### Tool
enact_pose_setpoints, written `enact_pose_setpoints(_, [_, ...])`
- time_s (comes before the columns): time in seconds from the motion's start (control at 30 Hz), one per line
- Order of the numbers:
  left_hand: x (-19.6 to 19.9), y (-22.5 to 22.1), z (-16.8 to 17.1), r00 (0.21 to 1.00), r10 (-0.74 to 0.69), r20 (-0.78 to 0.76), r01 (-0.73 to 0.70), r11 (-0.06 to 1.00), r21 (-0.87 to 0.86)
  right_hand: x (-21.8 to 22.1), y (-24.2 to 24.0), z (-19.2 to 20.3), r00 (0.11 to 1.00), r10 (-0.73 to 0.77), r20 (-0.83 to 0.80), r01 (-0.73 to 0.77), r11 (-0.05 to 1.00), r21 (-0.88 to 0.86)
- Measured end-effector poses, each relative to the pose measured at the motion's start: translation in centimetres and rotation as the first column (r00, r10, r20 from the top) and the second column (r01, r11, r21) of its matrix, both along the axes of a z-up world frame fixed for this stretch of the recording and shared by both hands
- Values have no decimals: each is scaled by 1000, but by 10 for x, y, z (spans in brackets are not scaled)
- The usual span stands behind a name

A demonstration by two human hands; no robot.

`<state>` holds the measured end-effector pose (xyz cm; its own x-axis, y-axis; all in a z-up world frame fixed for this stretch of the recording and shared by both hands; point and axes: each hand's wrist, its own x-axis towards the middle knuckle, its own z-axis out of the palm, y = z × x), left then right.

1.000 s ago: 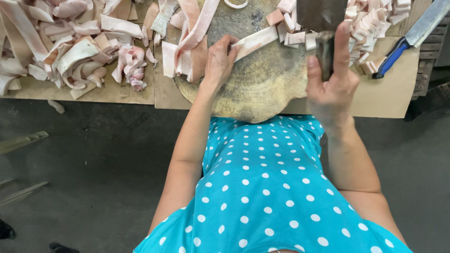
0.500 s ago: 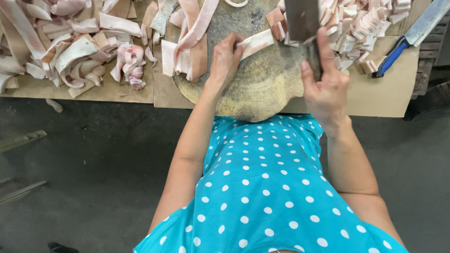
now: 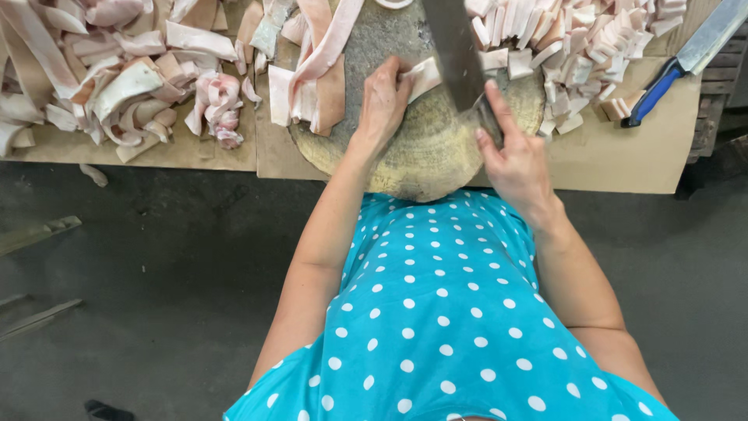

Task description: The person chops strips of raw pork fat and hide into smaller cubes using a large cleaver on a wooden cutting board, moving pieces aside as they work.

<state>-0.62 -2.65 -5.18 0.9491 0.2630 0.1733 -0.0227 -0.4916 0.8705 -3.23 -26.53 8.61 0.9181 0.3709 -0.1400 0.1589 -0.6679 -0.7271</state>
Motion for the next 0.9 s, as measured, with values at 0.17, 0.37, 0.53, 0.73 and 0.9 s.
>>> enact_pose_setpoints(0.17, [0, -11, 7, 1000, 7, 10, -7, 1000, -18, -9, -5, 27, 874, 38, 484, -129, 980, 155])
enact_pose_setpoints(0.37, [-8, -2, 22, 990, 70, -119, -89, 982, -167, -10, 24, -32, 956, 164, 242, -128, 979, -157])
enact_pose_setpoints(0.53, [-7, -8, 3, 999, 36, -30, -33, 996, 85, -3, 16, -45, 975, 160, 155, -149, 986, -79])
enact_pose_setpoints(0.73, [-11, -3, -7, 997, -21, -71, 31, 991, 134, -1, 2, -2, 954, -130, -269, 161, 982, 97])
enact_pose_setpoints(0.9, [-20, 61, 5, 979, 186, 83, -204, 879, 431, -38, -19, 4, 990, -11, 143, -6, 993, 120])
